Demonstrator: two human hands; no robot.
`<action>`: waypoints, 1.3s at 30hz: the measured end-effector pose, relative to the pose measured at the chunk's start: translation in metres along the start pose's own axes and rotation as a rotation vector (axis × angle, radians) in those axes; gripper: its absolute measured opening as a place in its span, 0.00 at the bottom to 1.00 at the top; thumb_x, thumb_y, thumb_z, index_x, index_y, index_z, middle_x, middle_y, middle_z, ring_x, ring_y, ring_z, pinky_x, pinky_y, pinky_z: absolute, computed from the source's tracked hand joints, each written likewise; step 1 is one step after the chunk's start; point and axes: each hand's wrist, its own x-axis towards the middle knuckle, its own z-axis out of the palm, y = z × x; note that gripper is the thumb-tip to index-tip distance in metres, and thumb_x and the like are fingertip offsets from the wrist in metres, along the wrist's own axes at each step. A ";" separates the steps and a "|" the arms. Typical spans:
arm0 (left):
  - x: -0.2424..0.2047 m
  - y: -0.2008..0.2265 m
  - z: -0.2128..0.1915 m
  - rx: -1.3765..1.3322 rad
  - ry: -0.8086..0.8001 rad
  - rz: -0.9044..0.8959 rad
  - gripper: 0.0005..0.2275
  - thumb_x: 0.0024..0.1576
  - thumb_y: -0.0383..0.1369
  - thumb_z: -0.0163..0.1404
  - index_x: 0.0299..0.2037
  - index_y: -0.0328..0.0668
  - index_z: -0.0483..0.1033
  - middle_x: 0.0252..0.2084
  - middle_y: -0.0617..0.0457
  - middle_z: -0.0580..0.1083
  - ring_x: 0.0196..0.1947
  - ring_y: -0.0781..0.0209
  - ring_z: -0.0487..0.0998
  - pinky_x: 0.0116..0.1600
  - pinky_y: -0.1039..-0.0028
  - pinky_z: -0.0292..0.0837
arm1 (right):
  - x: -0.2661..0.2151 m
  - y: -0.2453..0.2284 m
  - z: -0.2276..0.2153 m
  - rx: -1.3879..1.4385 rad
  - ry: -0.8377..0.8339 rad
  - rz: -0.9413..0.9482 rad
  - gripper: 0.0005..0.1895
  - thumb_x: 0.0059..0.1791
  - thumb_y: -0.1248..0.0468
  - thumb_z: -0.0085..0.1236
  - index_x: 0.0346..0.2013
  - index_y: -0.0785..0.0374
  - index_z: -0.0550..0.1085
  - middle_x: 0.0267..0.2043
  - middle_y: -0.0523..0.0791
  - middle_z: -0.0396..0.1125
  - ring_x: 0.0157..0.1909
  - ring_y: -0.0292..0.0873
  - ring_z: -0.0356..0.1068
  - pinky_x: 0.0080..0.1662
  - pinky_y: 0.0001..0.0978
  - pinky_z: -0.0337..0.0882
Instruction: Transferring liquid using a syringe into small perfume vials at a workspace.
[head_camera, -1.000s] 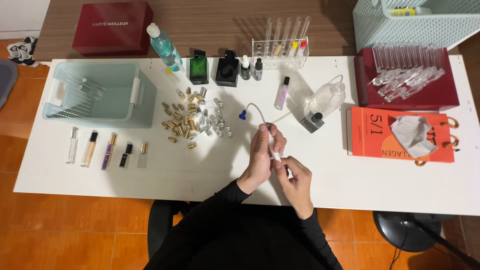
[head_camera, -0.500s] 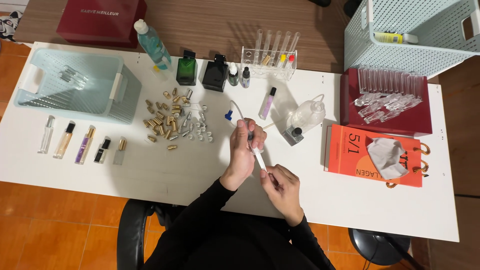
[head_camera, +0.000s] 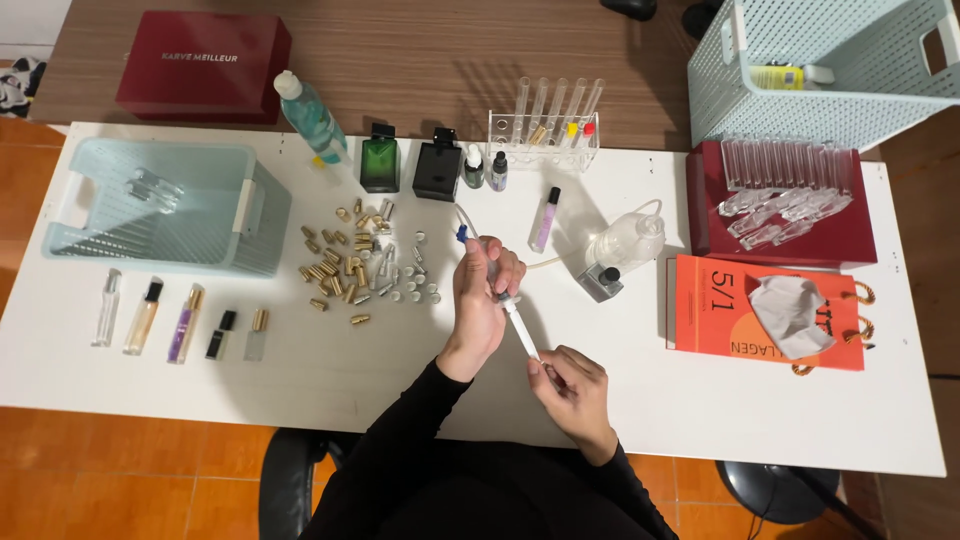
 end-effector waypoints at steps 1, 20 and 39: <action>0.001 0.005 -0.002 0.000 -0.009 -0.007 0.19 0.72 0.50 0.34 0.38 0.44 0.61 0.23 0.60 0.56 0.26 0.66 0.56 0.41 0.73 0.56 | 0.000 -0.004 0.003 -0.004 0.010 0.003 0.04 0.46 0.67 0.63 0.31 0.66 0.78 0.18 0.41 0.57 0.19 0.35 0.56 0.24 0.29 0.56; 0.022 0.050 0.034 -0.152 -0.102 -0.119 0.18 0.71 0.50 0.36 0.41 0.44 0.63 0.26 0.59 0.58 0.30 0.65 0.58 0.42 0.73 0.56 | 0.020 -0.036 0.006 0.028 0.204 -0.049 0.04 0.45 0.72 0.59 0.27 0.69 0.73 0.24 0.42 0.65 0.23 0.34 0.57 0.28 0.25 0.57; 0.027 0.046 0.023 -0.152 -0.231 -0.199 0.20 0.74 0.48 0.39 0.54 0.36 0.71 0.42 0.56 0.68 0.42 0.66 0.66 0.52 0.73 0.61 | 0.036 -0.008 0.006 0.425 0.470 -0.329 0.21 0.56 0.53 0.57 0.30 0.68 0.70 0.28 0.44 0.62 0.26 0.39 0.64 0.32 0.33 0.72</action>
